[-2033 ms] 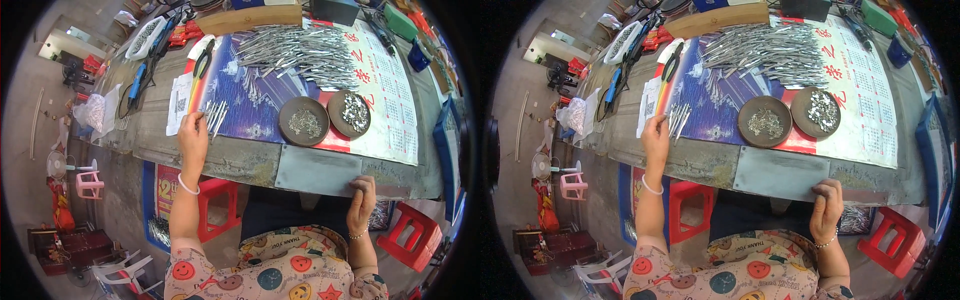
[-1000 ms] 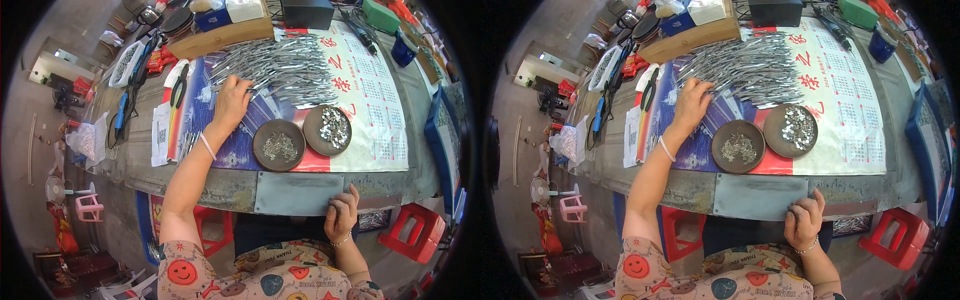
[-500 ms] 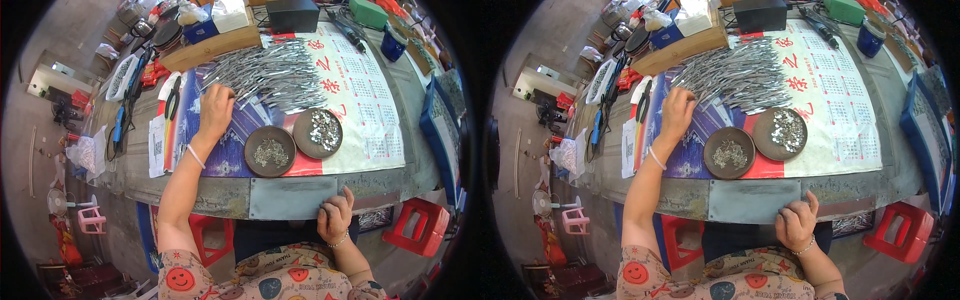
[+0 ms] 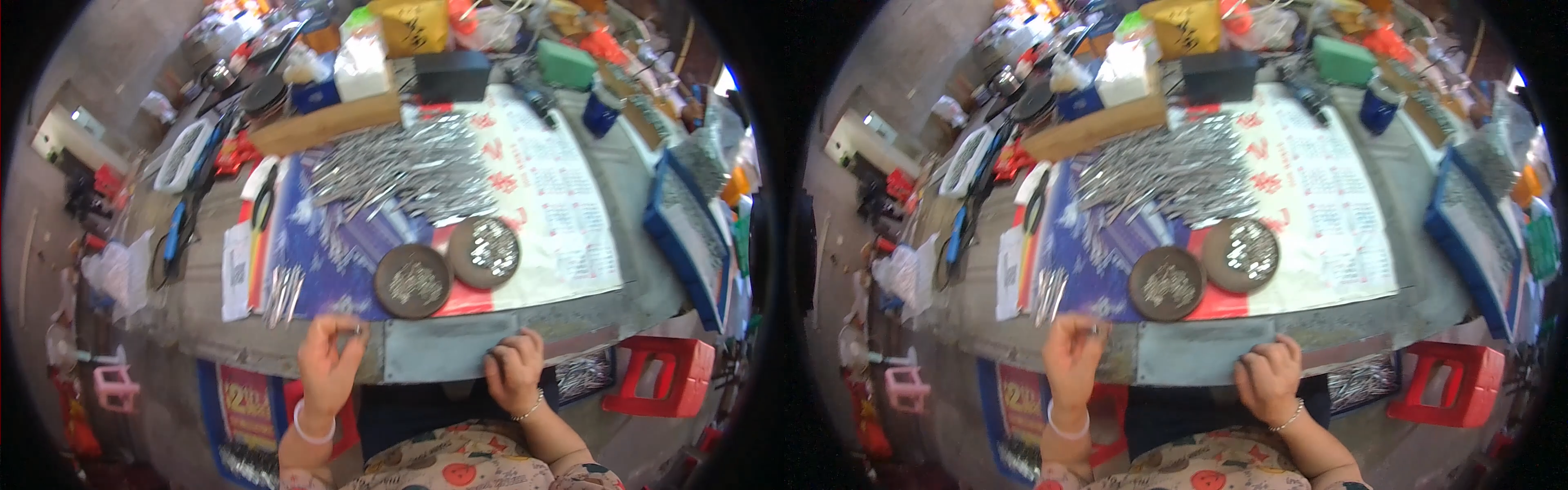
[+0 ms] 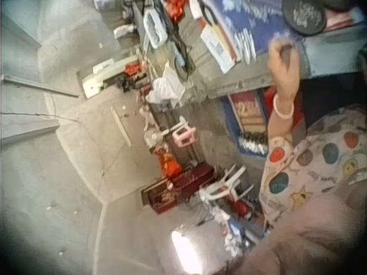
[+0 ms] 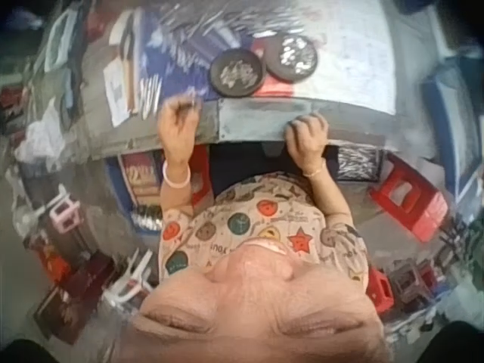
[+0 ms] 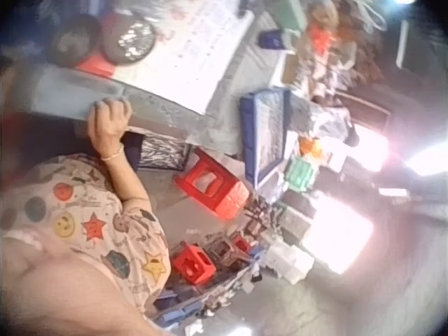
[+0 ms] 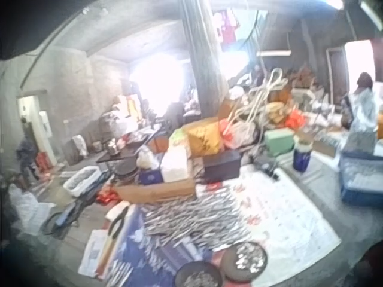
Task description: Assembling small metal pins and washers by hand at a workshop bench.
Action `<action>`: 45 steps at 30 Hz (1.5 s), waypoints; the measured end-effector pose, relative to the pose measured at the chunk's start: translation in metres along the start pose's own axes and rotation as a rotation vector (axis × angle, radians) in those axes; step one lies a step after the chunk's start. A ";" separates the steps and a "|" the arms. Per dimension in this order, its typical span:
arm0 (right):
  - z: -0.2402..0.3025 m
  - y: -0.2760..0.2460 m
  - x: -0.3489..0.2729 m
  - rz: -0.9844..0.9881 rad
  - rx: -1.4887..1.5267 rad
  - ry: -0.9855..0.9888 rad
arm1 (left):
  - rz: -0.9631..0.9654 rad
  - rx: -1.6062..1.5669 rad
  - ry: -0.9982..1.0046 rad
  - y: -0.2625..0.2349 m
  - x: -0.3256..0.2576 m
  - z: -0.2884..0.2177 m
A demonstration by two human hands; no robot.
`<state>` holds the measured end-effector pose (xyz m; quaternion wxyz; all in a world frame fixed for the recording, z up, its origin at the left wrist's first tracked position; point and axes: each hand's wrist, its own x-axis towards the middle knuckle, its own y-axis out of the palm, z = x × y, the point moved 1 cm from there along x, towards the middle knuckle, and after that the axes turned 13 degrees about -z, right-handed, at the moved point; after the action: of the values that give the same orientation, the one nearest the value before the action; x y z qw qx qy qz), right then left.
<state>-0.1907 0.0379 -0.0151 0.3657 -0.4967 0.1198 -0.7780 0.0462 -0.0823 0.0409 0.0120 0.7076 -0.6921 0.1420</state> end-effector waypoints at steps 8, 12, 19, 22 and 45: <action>0.012 -0.019 0.009 -0.081 0.268 0.343 | 0.126 -0.581 -0.364 0.012 -0.085 0.021; 0.016 -0.014 0.032 0.062 0.218 0.228 | 0.145 -0.660 -0.516 0.009 -0.113 0.025; 0.028 0.014 0.073 0.305 0.112 -0.041 | 0.175 -0.539 -0.545 0.004 -0.119 0.027; 0.025 0.030 0.087 0.316 0.065 -0.145 | 0.230 -0.546 -0.511 0.006 -0.116 0.025; 0.007 0.109 0.109 0.521 -0.136 -0.264 | 0.282 -0.518 -0.604 0.004 -0.130 0.047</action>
<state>-0.1619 -0.1125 0.0033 0.5314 -0.5695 0.2465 -0.5767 0.0510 0.0346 -0.0332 -0.0335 0.5895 -0.7673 -0.2504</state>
